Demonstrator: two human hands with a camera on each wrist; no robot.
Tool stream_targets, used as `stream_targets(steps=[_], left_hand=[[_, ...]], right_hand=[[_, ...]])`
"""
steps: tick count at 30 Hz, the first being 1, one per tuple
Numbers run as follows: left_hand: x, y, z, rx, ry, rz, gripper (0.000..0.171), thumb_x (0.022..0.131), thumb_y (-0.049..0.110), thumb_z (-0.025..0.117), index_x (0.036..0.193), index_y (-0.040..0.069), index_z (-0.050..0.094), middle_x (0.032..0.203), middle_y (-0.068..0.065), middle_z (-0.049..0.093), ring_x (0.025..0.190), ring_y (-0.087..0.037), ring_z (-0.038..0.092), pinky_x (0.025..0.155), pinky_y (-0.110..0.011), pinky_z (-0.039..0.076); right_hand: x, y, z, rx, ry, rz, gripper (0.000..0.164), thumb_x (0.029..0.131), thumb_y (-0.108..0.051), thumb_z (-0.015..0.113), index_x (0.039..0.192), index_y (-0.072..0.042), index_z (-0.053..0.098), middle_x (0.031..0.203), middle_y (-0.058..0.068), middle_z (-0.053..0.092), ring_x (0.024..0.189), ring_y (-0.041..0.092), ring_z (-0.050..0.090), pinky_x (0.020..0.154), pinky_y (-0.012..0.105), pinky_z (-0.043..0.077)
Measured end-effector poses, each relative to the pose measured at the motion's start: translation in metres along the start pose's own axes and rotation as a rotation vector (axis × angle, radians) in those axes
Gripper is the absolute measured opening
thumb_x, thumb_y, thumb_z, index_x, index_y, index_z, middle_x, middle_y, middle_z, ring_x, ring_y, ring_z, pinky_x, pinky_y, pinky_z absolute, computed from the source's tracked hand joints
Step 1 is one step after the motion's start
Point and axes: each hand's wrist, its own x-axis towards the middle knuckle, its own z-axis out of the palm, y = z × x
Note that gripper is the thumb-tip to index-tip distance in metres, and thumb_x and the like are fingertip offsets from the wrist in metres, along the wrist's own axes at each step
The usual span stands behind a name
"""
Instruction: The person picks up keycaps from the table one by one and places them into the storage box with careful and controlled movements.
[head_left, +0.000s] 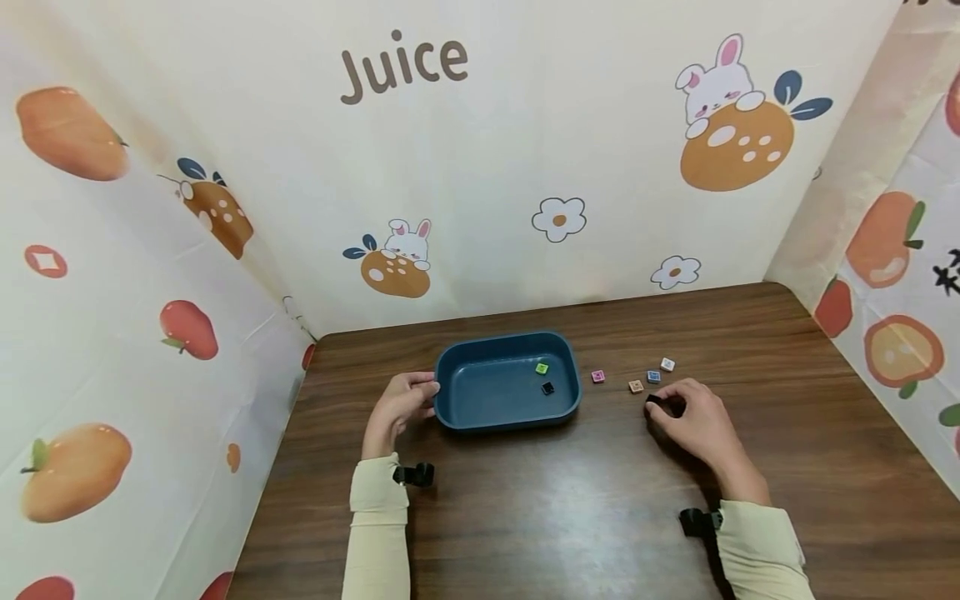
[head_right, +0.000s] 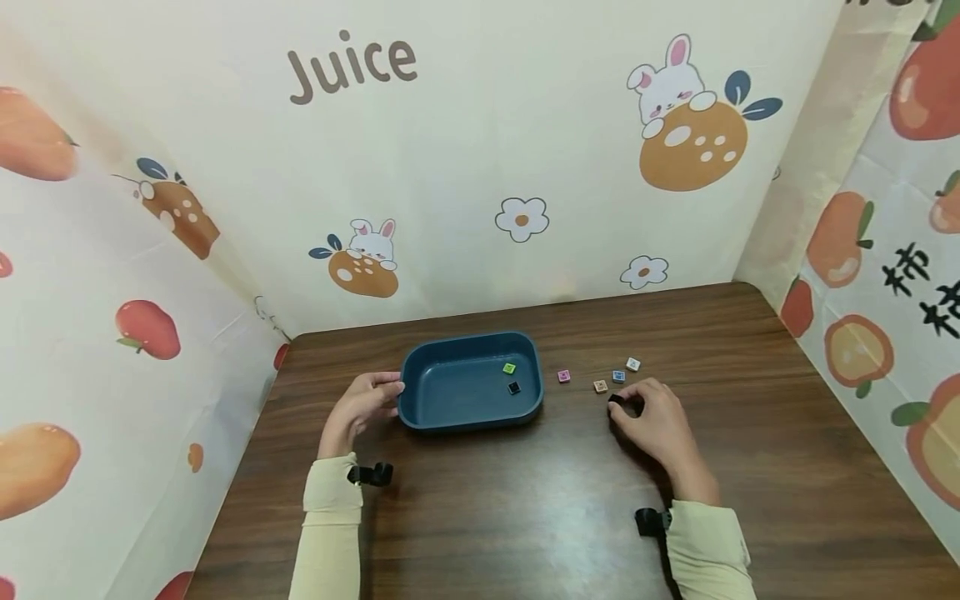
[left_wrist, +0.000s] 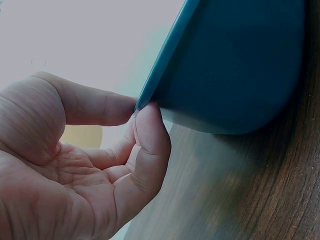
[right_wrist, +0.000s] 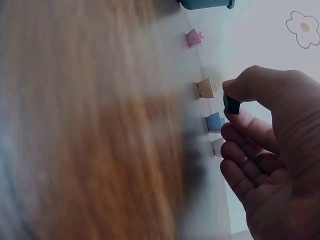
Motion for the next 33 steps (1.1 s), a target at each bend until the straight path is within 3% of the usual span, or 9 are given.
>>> stream_targets(steps=[10, 18, 33], left_hand=[[0.001, 0.002, 0.001, 0.0, -0.002, -0.008, 0.046, 0.108, 0.012, 0.057, 0.15, -0.007, 0.05, 0.143, -0.028, 0.063, 0.093, -0.013, 0.069, 0.08, -0.029, 0.062], [0.0, 0.0, 0.0, -0.003, 0.0, -0.009, 0.046, 0.108, 0.012, 0.057, 0.15, -0.007, 0.05, 0.144, -0.028, 0.062, 0.095, -0.015, 0.069, 0.073, -0.023, 0.06], [0.001, -0.001, -0.003, 0.002, -0.014, -0.004, 0.046, 0.108, 0.013, 0.058, 0.148, -0.007, 0.051, 0.136, -0.024, 0.067, 0.088, -0.009, 0.07, 0.076, -0.026, 0.062]], right_hand=[[0.002, -0.005, -0.002, 0.019, -0.014, 0.009, 0.018, 0.091, -0.02, 0.08, 0.099, -0.005, 0.075, 0.11, 0.019, 0.072, 0.107, 0.042, 0.066, 0.096, 0.062, 0.048], [0.004, -0.013, 0.003, 0.018, 0.001, -0.04, 0.015, 0.089, -0.016, 0.081, 0.096, -0.004, 0.075, 0.105, 0.017, 0.073, 0.103, 0.039, 0.067, 0.092, 0.058, 0.051], [0.011, -0.022, 0.008, 0.026, -0.026, -0.041, 0.018, 0.092, -0.018, 0.079, 0.1, -0.003, 0.074, 0.106, 0.017, 0.072, 0.104, 0.041, 0.066, 0.092, 0.06, 0.051]])
